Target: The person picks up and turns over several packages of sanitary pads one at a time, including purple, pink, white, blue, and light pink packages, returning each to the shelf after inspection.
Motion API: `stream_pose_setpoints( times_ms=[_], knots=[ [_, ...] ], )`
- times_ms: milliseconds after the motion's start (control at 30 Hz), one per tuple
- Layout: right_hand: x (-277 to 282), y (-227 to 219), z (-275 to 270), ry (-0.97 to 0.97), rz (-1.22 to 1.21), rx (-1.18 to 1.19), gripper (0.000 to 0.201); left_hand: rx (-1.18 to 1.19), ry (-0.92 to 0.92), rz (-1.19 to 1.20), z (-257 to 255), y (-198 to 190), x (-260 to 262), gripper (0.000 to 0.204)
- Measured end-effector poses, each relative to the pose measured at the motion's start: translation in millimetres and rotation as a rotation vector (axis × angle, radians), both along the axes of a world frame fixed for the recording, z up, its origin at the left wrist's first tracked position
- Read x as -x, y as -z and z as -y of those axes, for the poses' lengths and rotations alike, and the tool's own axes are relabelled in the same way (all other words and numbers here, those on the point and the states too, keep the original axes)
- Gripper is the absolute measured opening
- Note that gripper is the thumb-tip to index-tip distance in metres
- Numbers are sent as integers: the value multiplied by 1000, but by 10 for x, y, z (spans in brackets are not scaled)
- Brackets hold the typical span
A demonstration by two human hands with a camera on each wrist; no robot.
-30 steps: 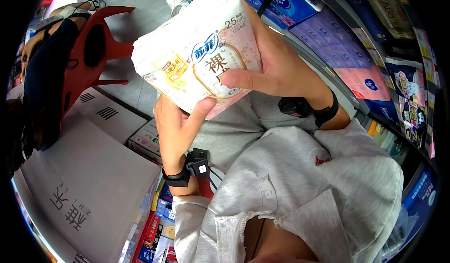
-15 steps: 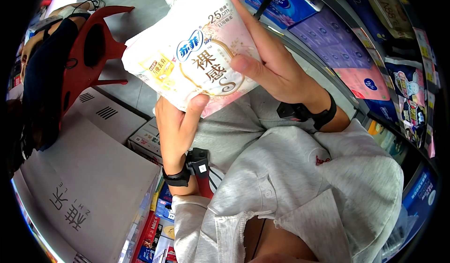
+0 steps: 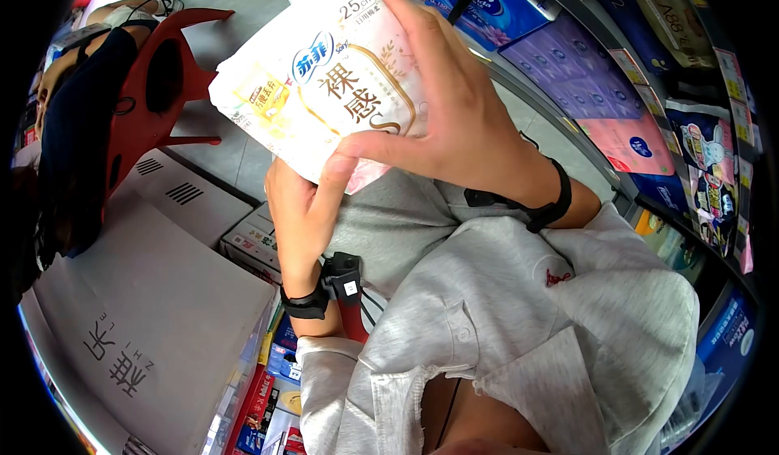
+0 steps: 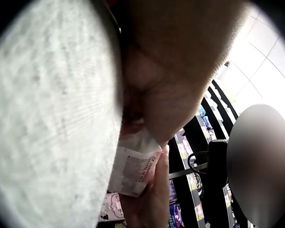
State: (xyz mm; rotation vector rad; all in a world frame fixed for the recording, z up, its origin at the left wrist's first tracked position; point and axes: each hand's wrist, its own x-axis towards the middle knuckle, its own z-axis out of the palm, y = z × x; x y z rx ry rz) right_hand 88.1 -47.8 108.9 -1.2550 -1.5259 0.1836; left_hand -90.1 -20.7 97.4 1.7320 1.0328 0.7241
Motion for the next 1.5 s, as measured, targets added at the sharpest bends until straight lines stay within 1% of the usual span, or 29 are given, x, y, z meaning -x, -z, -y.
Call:
stream_pose_setpoints(
  times_ms=[33,100,233,333,400,633,700,733,800,833,867,900,933,1000,1033,1100,1133,1267,1333,1367,1400,1433,1467,1500],
  knots=[
    [17,5,-5,0,1,0,77,-1,4,-24,-4,10,4,37],
    [45,39,-10,3,-20,29,85,-8,1,-28,-13,8,-4,36],
    [52,113,-40,3,-38,-8,84,-32,-38,-55,-15,0,-29,33],
    [39,117,-47,-26,-61,47,79,-30,-38,-84,-19,-16,-22,34],
    [29,134,-60,-54,-39,100,71,-27,-47,-80,-13,-12,-19,34],
    [7,157,-44,-23,-41,101,59,-31,-61,-77,-12,-4,-22,36],
    [4,170,-41,-1,-53,81,52,-37,-51,-79,-15,1,-20,37],
    [-9,172,-43,-2,-53,81,52,-43,-42,-81,-17,4,-20,38],
    [-52,175,-47,35,8,17,44,-55,-41,-81,-16,9,-26,39],
    [-70,171,-51,34,7,17,44,-68,-37,-80,-15,10,-27,40],
    [-89,162,-58,49,15,-12,39,-68,-38,-80,-17,11,-20,40],
    [-105,151,-63,65,23,-42,34,-46,-31,-90,-19,9,-6,41],
    [-121,136,-67,65,23,-41,34,-23,-24,-100,-21,8,3,42],
    [-145,112,-73,21,-45,-1,26,-29,-31,-55,-13,15,-2,43],
    [-147,112,-77,21,-45,-1,26,-35,-37,-10,-11,20,-4,44],
    [-151,112,-84,7,-92,-28,20,-25,-33,3,-11,43,12,45],
    [-157,107,-81,7,-92,-28,20,-16,-28,16,-12,52,20,47],
    [-166,95,-41,-60,-202,18,16,17,-7,24,-9,46,35,50],
    [-155,112,-33,-87,-249,47,16,69,-31,80,4,19,28,55],
    [-143,133,-32,-152,-340,60,18,69,-31,80,14,15,44,55],
    [-134,144,-32,-218,-431,72,21,127,-22,92,25,15,73,61],
    [-151,116,-15,-219,-432,73,21,185,-14,105,37,20,107,68],
    [-189,60,18,-385,-478,158,28,186,-15,103,58,55,144,68],
    [-207,15,34,-551,-522,243,35,207,-57,195,85,115,203,71]
  ],
)
